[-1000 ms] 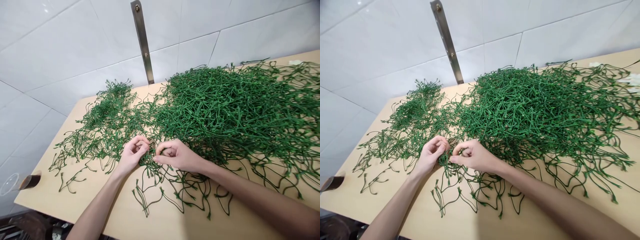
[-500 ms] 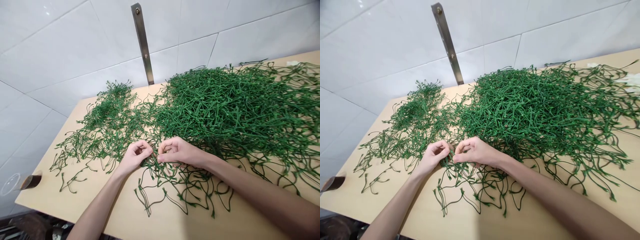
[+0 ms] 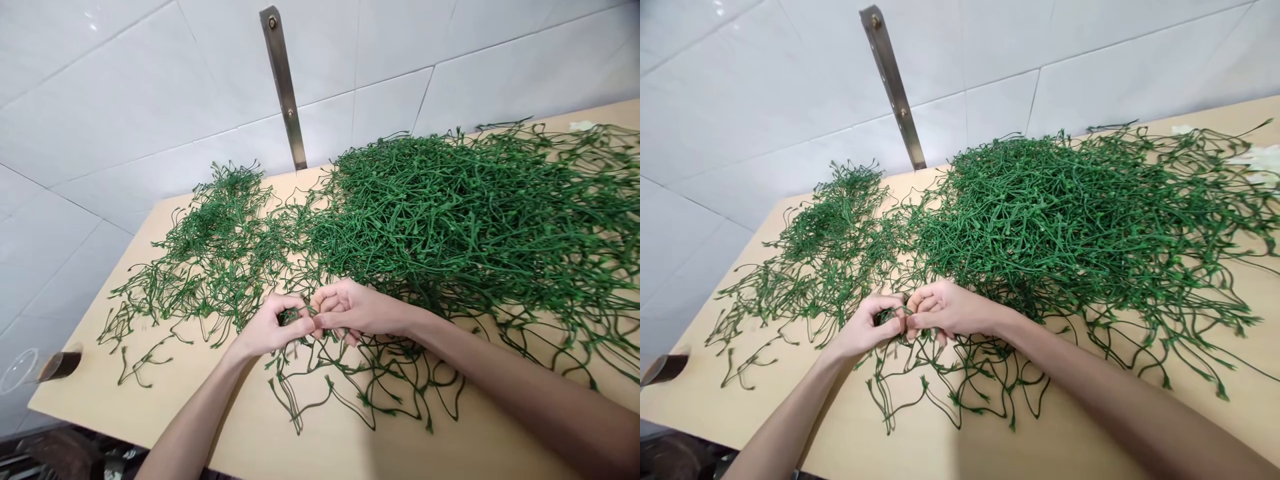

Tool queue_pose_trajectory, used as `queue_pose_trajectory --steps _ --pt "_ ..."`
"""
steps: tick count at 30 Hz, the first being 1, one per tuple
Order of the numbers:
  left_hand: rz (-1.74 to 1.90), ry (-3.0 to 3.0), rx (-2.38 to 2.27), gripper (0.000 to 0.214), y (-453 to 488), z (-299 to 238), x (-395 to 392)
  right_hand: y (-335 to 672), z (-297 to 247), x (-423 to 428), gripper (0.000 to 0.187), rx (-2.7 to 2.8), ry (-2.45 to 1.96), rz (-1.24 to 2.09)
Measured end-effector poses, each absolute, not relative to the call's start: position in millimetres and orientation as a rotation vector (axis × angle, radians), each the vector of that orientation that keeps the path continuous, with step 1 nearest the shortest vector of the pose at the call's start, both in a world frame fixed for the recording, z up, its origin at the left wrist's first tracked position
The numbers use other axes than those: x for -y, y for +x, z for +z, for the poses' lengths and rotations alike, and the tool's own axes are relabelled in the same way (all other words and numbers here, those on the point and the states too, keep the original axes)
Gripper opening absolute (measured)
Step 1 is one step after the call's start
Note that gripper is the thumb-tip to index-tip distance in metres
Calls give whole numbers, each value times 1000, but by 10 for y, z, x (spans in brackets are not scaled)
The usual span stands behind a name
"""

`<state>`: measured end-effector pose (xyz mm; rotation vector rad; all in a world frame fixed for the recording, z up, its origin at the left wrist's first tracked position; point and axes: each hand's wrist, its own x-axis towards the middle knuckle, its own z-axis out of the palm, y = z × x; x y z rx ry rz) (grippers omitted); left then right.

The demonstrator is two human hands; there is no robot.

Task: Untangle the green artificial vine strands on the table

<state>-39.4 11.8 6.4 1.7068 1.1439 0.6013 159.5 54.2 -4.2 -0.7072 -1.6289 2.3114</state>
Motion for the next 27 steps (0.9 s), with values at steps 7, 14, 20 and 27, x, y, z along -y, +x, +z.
queue_pose_trajectory --steps 7,14,20,27 --pt "641 1686 -1086 55 -428 26 -137 1585 -54 -483 39 1920 -608 2063" --pt "659 1679 -1008 71 -408 -81 -106 1520 -47 -366 52 1962 -750 1756" --pt "698 1657 -1031 71 -382 -135 -98 1501 -124 -354 67 2023 -780 1544" --pt "707 1692 -961 65 -362 -111 -97 1483 -174 -343 76 2058 -794 1468"
